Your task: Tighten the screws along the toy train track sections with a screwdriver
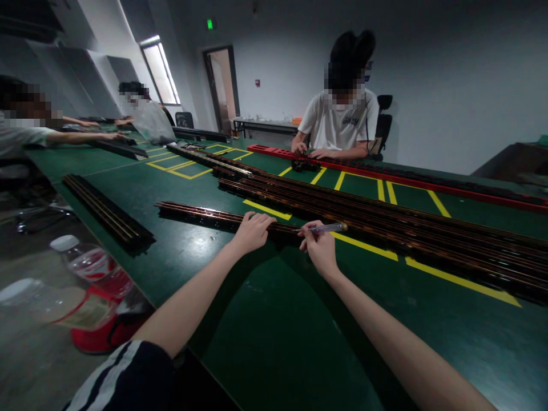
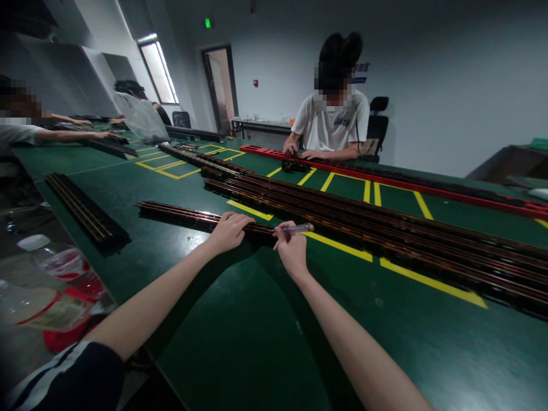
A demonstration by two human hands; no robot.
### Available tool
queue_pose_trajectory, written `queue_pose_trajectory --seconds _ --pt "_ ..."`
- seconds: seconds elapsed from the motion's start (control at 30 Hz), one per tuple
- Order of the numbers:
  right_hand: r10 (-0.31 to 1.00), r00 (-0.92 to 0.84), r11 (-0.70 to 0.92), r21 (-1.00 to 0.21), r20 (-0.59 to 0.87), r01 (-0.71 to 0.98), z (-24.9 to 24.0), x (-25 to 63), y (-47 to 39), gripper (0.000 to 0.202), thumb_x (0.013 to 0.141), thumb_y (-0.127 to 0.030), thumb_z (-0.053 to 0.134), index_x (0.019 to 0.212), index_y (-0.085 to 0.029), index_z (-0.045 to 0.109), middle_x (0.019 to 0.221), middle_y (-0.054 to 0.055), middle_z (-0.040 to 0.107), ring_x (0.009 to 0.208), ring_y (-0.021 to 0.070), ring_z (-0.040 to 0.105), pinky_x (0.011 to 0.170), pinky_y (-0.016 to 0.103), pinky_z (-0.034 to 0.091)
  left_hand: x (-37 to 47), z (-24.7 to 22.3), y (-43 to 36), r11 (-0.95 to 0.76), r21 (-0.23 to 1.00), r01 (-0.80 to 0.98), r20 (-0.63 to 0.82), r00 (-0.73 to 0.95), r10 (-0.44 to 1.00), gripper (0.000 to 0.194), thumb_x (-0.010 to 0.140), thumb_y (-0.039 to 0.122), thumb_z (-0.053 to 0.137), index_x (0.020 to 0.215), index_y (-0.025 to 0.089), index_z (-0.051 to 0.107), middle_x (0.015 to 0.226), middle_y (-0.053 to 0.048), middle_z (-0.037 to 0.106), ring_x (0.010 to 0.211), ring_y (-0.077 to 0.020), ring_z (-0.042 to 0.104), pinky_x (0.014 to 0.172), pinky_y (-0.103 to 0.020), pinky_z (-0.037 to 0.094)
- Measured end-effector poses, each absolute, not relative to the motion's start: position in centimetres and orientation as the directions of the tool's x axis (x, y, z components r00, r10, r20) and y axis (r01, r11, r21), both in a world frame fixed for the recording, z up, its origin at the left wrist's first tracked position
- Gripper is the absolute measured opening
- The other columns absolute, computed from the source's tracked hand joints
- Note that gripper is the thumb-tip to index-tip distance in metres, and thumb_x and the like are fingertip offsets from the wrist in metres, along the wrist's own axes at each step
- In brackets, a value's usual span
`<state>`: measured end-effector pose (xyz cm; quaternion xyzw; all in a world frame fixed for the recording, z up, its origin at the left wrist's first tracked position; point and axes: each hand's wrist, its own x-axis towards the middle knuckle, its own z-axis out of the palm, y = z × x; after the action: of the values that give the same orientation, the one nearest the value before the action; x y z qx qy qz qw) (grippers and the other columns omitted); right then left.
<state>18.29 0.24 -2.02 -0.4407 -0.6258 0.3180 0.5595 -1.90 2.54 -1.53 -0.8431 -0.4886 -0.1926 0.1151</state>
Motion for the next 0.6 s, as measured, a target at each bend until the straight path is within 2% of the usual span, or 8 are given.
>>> queue_pose_trajectory --seconds 0.27,0.6 --pt "0.905 0.012 0.412 -0.884 0.425 0.220 -1.80 18.29 0.16 0.024 0.084 -0.044 0.051 0.079 -0.020 0.050 0.068 0.002 0.063 0.042 0.0122 0.056 0.039 0.023 0.041 -1.76 -1.58 2.53 -0.478 -0.006 0.878 0.442 0.431 0.786 0.043 0.077 0.005 0.039 0.113 0.019 0.058 0.111 -0.008 0.066 0.104 -0.0237 0.058 0.100 -0.044 0.034" --pt "0.903 0.059 0.411 -0.895 0.426 0.173 -1.86 18.12 0.04 0.022 0.084 -0.042 0.052 0.078 -0.021 0.049 0.066 0.000 0.061 0.041 0.0108 0.055 0.038 0.022 0.040 -1.63 -1.46 2.48 -0.464 0.020 0.886 0.426 0.412 0.805 0.044 0.078 0.003 0.035 0.112 0.019 0.059 0.112 -0.008 0.066 0.107 -0.0226 0.059 0.101 -0.044 0.033"
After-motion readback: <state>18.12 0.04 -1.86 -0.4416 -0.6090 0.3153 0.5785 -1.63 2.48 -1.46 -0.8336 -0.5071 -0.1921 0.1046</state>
